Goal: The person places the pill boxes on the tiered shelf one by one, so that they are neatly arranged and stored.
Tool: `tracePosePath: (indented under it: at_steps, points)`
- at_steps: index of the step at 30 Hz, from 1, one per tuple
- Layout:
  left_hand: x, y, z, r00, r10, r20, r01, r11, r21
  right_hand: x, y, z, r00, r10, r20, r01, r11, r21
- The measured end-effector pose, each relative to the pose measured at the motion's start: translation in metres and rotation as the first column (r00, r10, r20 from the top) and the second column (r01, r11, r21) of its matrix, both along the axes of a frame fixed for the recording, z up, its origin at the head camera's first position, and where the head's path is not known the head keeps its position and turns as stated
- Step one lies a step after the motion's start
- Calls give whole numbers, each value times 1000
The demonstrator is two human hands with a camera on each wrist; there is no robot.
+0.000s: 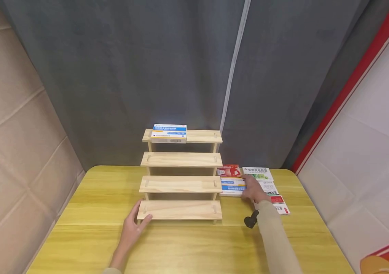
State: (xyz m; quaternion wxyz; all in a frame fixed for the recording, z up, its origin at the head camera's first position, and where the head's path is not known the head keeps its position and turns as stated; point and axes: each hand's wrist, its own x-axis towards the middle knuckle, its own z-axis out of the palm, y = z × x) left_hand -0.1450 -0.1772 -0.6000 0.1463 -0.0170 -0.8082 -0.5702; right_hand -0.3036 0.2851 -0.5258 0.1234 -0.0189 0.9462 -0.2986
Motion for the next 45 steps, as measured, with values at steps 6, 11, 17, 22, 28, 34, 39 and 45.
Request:
tracePosePath:
  at_steps: [6, 11, 17, 22, 28, 34, 39, 45]
  points:
    - [0, -2, 0, 1000, -1, -6, 1, 1000, 0, 4, 4, 6, 998, 52, -25, -51, 998, 33]
    - [1, -3, -1, 1000, 3, -16, -3, 1000, 2, 9, 8, 9, 992, 103, -78, -100, 994, 35]
    - [1, -5, 0, 1000, 15, -14, -15, 1000, -5, 13, 13, 13, 986, 99, -134, -98, 995, 11]
    - [0, -5, 0, 1000, 15, 3, -15, 1000, 3, 19, 19, 16, 992, 41, -117, -52, 995, -88]
    - [0, -4, 0, 1000, 16, 6, -16, 1000, 2, 20, 22, 17, 995, -25, -96, 8, 986, -168]
    - [0, -4, 1, 1000, 7, 5, -7, 1000, 15, 18, 24, 15, 989, -97, -110, 67, 965, -253]
    - [1, 0, 7, 1000, 12, 9, -12, 1000, 8, 20, 23, 22, 979, -151, -139, 96, 936, -338]
    - [-2, 0, 1, 1000, 0, 10, 0, 1000, 24, 20, 23, 27, 968, -208, -141, 149, 927, -343]
